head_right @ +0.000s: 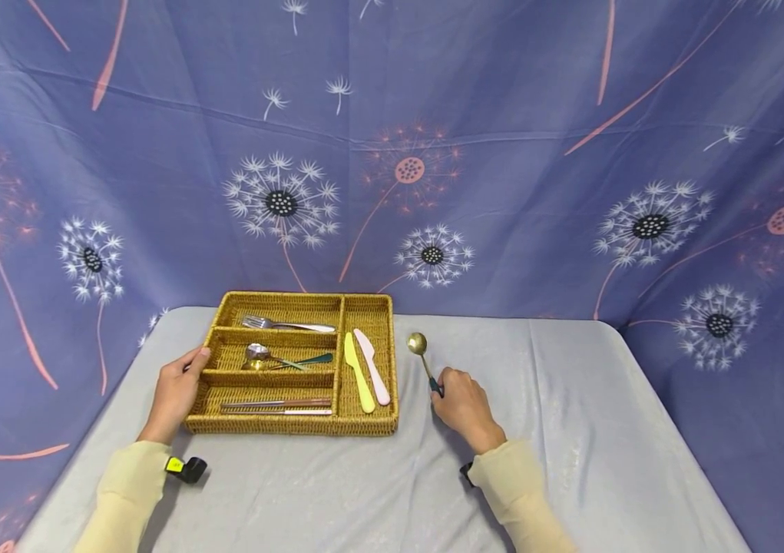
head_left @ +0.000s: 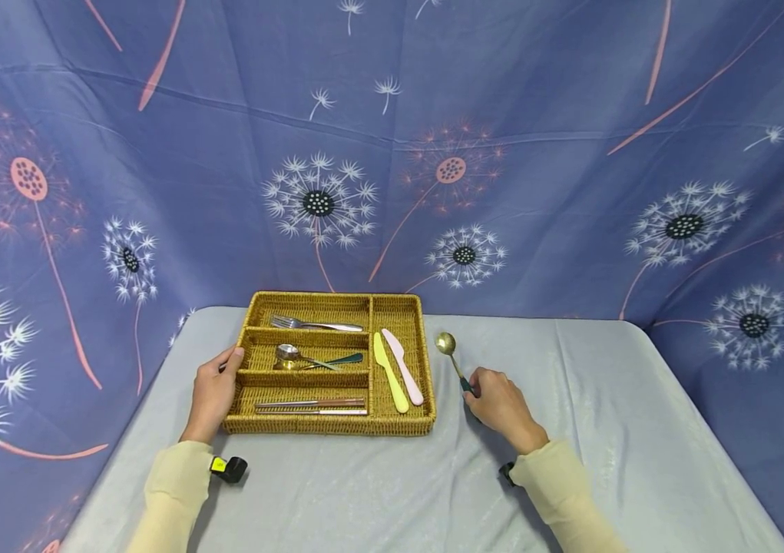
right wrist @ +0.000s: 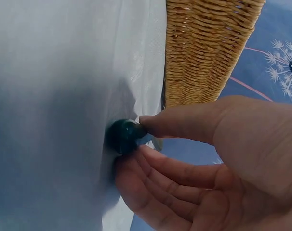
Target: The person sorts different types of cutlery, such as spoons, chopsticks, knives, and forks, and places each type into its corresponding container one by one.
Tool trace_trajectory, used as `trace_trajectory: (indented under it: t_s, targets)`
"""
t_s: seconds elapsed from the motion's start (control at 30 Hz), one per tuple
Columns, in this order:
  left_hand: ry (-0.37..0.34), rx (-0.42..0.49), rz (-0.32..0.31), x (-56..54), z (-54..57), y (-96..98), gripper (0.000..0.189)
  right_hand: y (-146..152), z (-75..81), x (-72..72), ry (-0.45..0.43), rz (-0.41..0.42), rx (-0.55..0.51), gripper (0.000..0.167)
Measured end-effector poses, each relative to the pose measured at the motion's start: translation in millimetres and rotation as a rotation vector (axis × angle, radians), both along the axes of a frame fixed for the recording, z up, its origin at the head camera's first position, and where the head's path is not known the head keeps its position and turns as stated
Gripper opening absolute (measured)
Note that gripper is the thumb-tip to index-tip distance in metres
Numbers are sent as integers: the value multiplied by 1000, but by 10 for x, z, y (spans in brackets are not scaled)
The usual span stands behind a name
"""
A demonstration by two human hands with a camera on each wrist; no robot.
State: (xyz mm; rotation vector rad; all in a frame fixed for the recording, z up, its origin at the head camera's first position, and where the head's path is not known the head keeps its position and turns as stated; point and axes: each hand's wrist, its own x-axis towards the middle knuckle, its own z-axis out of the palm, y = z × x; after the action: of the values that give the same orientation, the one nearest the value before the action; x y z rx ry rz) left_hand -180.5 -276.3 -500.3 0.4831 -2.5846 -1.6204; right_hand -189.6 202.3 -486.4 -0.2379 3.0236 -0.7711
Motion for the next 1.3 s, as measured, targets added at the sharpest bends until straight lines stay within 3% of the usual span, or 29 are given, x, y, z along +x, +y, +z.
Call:
trace_trajectory:
  t_s: [0.53,0.9,1.3]
  targets:
    - [-15,13,-9,-20,-9,2,68,6,-43,-18,0,-14,-9,10]
    - [-7,7,-16,-12,-2,-7,71,66,-37,77,0,-28,17,12]
    - [-7,-2,-6,-8,-7,-10,71,210,23,290,-44,-41,18,13]
